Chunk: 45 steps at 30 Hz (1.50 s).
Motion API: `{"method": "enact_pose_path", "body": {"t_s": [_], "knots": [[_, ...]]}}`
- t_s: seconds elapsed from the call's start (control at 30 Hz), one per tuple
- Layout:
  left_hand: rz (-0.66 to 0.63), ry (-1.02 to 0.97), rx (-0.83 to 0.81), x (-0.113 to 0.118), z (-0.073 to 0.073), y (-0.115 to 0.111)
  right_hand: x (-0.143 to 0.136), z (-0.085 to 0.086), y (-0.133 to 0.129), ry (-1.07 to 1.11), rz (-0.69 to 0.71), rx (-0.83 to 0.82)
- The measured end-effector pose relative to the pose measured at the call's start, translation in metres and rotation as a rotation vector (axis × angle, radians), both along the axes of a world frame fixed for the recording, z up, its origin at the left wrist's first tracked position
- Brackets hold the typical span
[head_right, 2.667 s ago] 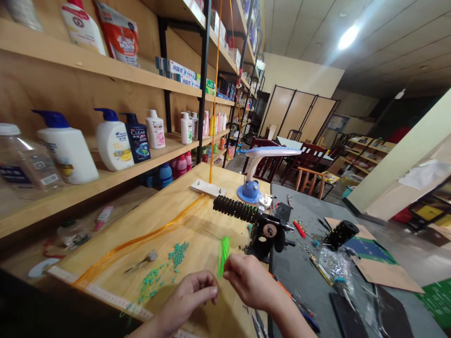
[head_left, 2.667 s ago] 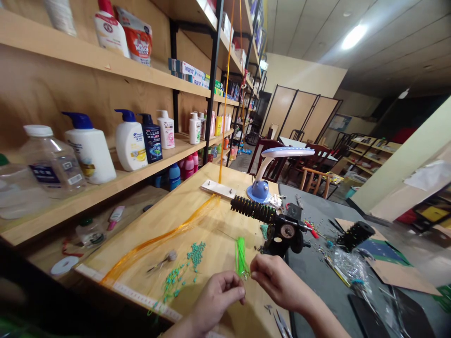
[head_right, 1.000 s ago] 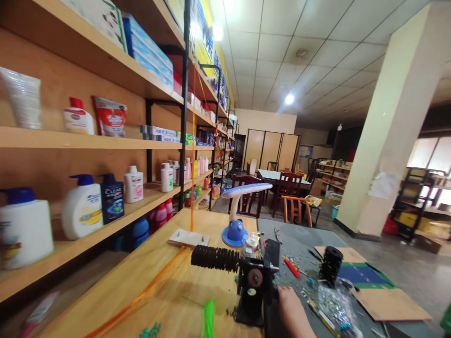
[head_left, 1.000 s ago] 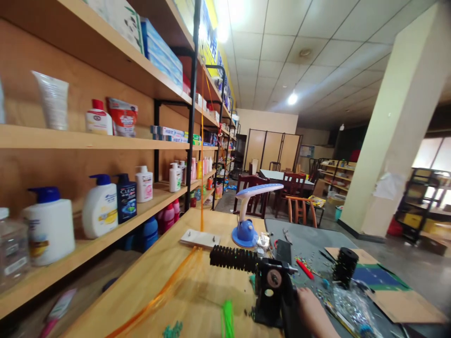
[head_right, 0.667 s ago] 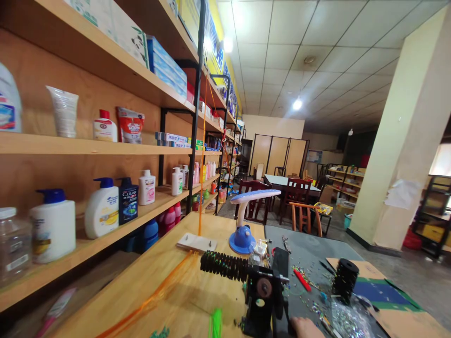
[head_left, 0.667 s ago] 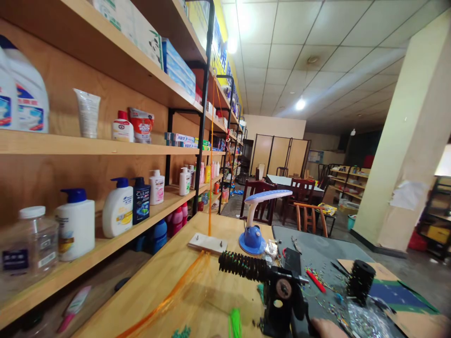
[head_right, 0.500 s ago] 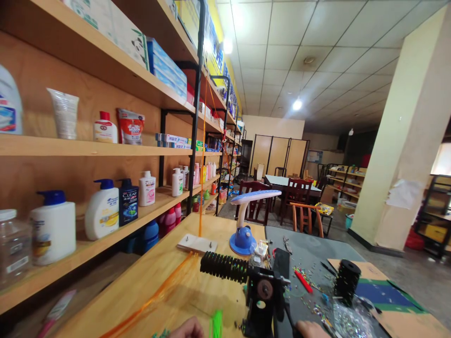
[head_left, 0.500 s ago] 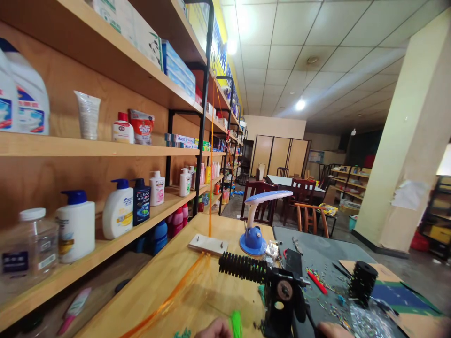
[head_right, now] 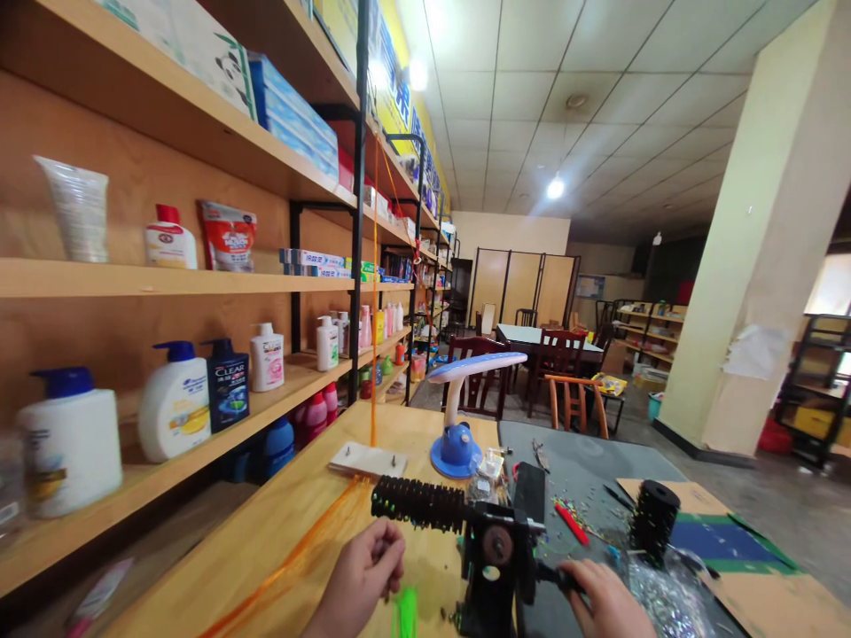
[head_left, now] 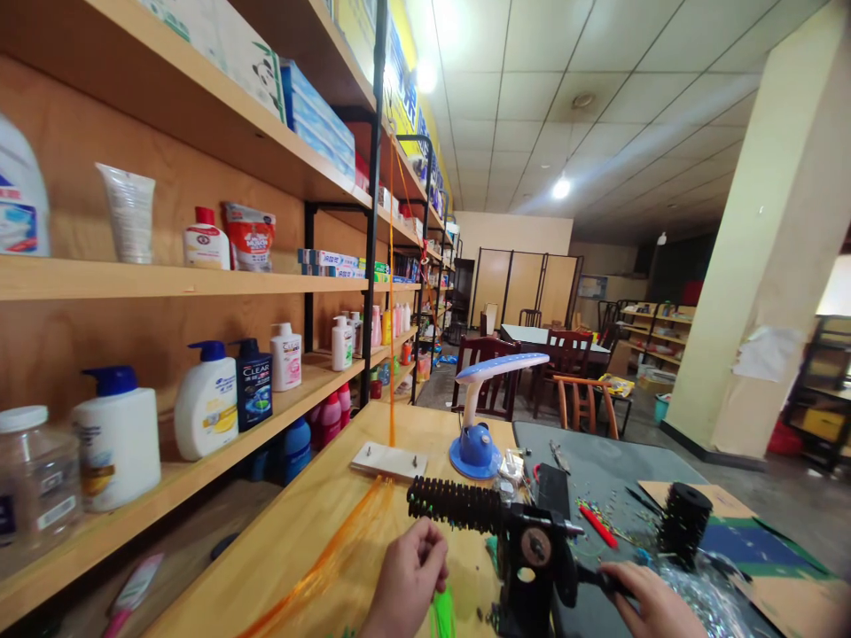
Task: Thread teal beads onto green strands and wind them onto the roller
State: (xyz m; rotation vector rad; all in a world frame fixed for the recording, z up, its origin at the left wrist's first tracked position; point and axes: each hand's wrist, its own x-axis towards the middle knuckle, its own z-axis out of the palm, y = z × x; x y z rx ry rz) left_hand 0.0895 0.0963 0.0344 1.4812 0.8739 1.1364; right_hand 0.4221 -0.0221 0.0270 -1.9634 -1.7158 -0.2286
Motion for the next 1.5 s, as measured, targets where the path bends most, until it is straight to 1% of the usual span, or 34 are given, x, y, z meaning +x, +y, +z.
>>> {"method": "enact_pose_path", "body": {"t_s": [0.1, 0.23, 0.33, 0.47, 0.6, 0.77, 0.9, 1.0, 1.1, 1.27, 1.33, 1.4, 1.5], "knots": [[0.031, 0.016, 0.013, 0.005, 0.001, 0.007, 0.003, 0.001, 0.005, 0.010, 0.003, 0.022], [0.061, 0.030, 0.028, 0.008, 0.002, 0.011, 0.003, 0.009, 0.012, 0.005, -0.009, 0.034], [0.062, 0.030, 0.033, 0.007, 0.004, 0.011, 0.003, 0.014, 0.018, 0.011, -0.022, 0.020], [0.053, 0.037, 0.029, 0.005, 0.004, 0.008, 0.004, 0.016, 0.022, 0.020, -0.021, 0.008], [0.042, 0.048, -0.025, 0.003, 0.000, 0.003, 0.002, 0.019, 0.022, 0.036, -0.033, -0.006], [0.042, 0.013, -0.084, 0.005, -0.006, 0.000, -0.004, 0.029, 0.022, 0.045, -0.019, -0.012], [0.020, -0.006, -0.175, 0.005, -0.003, -0.003, -0.004, 0.032, 0.024, 0.041, -0.009, -0.022], [0.005, -0.001, -0.204, 0.004, -0.001, -0.005, -0.004, 0.032, 0.025, 0.043, -0.005, -0.032], [-0.002, -0.020, -0.235, 0.004, -0.009, -0.008, -0.004, 0.031, 0.024, 0.048, -0.003, -0.053], [0.023, -0.097, -0.336, 0.006, -0.037, -0.011, -0.002, 0.029, 0.026, 0.044, -0.006, -0.079], [0.028, -0.120, -0.357, 0.007, -0.045, -0.011, 0.000, 0.028, 0.028, 0.050, -0.004, -0.084], [0.009, -0.157, -0.372, 0.006, -0.050, -0.012, 0.002, 0.027, 0.030, 0.058, 0.003, -0.085], [-0.079, -0.208, -0.407, 0.001, -0.049, -0.014, 0.004, 0.024, 0.032, 0.063, 0.006, -0.080]]}}
